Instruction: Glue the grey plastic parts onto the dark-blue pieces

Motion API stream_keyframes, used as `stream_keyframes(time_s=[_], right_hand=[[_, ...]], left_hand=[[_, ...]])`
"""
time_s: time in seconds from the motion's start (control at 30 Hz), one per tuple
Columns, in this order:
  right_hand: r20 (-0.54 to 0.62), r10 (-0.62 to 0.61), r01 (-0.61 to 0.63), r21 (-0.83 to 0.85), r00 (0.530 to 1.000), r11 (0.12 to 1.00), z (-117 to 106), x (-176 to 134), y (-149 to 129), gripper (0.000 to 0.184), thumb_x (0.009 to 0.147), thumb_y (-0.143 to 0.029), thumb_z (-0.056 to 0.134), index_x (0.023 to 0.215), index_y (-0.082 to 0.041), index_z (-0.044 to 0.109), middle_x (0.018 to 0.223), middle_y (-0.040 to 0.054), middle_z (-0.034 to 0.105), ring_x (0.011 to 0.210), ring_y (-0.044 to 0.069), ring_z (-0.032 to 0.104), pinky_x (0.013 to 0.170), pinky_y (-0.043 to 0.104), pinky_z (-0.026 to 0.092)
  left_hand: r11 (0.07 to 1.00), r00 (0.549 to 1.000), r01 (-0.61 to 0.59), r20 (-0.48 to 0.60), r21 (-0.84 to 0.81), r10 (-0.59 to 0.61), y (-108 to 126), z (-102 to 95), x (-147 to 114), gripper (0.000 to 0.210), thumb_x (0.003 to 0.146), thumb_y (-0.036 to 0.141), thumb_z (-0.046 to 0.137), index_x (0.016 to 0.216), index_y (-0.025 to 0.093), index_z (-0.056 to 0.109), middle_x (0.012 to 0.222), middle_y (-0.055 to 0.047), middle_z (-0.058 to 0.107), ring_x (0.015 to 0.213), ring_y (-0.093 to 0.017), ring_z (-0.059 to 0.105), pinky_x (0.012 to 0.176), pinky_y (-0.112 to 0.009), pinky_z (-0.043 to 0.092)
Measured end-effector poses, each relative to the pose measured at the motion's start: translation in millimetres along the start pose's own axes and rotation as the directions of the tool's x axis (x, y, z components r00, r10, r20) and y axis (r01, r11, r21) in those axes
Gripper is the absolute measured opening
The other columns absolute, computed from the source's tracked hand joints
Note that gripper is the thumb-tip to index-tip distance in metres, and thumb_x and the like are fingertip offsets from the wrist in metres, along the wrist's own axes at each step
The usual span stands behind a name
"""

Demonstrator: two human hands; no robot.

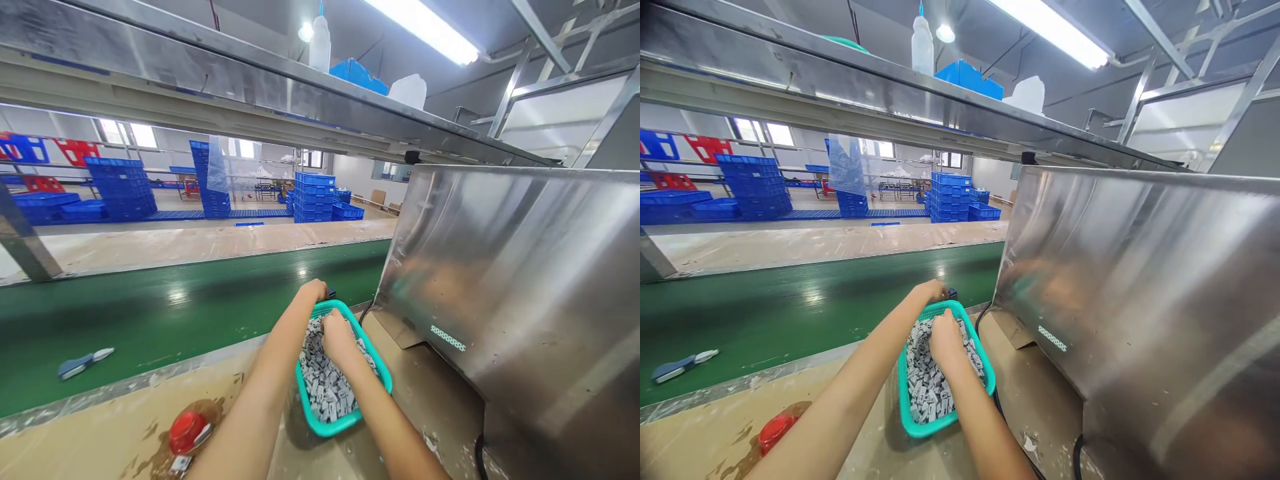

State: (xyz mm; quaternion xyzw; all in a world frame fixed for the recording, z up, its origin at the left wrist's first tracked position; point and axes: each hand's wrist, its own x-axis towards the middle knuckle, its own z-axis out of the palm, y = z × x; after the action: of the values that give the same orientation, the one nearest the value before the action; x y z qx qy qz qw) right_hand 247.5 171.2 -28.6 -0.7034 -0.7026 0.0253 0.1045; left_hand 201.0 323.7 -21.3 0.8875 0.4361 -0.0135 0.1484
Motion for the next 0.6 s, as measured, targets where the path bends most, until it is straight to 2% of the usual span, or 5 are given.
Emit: stream_keyframes(time_s=[0.13,0.3,0.47,0.53,0.6], right_hand=[[-0.022,0.003,-0.003,0.02,1.0,1.0,2,1,0,0.026,0.067,0.002,0.048,0.084,-0.01,0.061,0.096,0.0151,0.054,0.075,0.02,0.058,0.063,0.027,0.041],[-0.074,0.007,-0.002,0.061,0.997,0.998,6,4,5,0.029,0.067,0.004,0.044,0.086,-0.01,0.061,0.091,0.0144,0.058,0.08,0.022,0.058,0.066,0.028,0.041],[-0.123,-0.069,0.084,0.121,0.99,0.989,8,7,11,0.033,0.069,0.002,0.045,0.09,-0.013,0.065,0.093,0.0113,0.063,0.09,0.021,0.057,0.077,0.028,0.041],[-0.148,-0.095,0.117,0.147,0.984,0.982,7,8,12,0.031,0.07,0.0,0.046,0.088,-0.014,0.067,0.093,0.0102,0.065,0.09,0.02,0.058,0.08,0.028,0.041],[-0.172,-0.115,0.146,0.184,0.978,0.972,6,9,13,0.029,0.07,-0.003,0.046,0.084,-0.015,0.068,0.09,0.0085,0.066,0.088,0.019,0.059,0.08,0.028,0.042]], left_hand=[[0.988,0.99,0.137,0.033,0.073,-0.14,-24,-6.4,-26,0.03,0.081,0.03,0.048,0.108,0.018,0.05,0.111,-0.007,0.052,0.094,-0.018,0.053,0.078,-0.037,0.046],[0.968,0.972,0.234,-0.06,0.092,-0.229,-51,-20.8,-79,0.03,0.081,0.031,0.048,0.108,0.017,0.05,0.11,-0.008,0.053,0.094,-0.018,0.054,0.078,-0.038,0.046],[0.976,0.955,0.219,-0.206,-0.005,-0.216,-72,-35.1,-162,0.023,0.073,0.019,0.054,0.095,0.017,0.058,0.086,-0.006,0.063,0.085,-0.02,0.057,0.076,-0.032,0.043],[0.976,0.937,0.209,-0.271,-0.066,-0.219,-79,-34.1,-203,0.027,0.072,0.021,0.052,0.099,0.02,0.057,0.083,-0.003,0.065,0.081,-0.019,0.059,0.072,-0.028,0.042],[0.964,0.904,0.204,-0.345,-0.169,-0.252,-86,-26.5,-244,0.024,0.073,0.028,0.049,0.093,0.021,0.061,0.084,-0.003,0.066,0.08,-0.02,0.059,0.071,-0.026,0.042]])
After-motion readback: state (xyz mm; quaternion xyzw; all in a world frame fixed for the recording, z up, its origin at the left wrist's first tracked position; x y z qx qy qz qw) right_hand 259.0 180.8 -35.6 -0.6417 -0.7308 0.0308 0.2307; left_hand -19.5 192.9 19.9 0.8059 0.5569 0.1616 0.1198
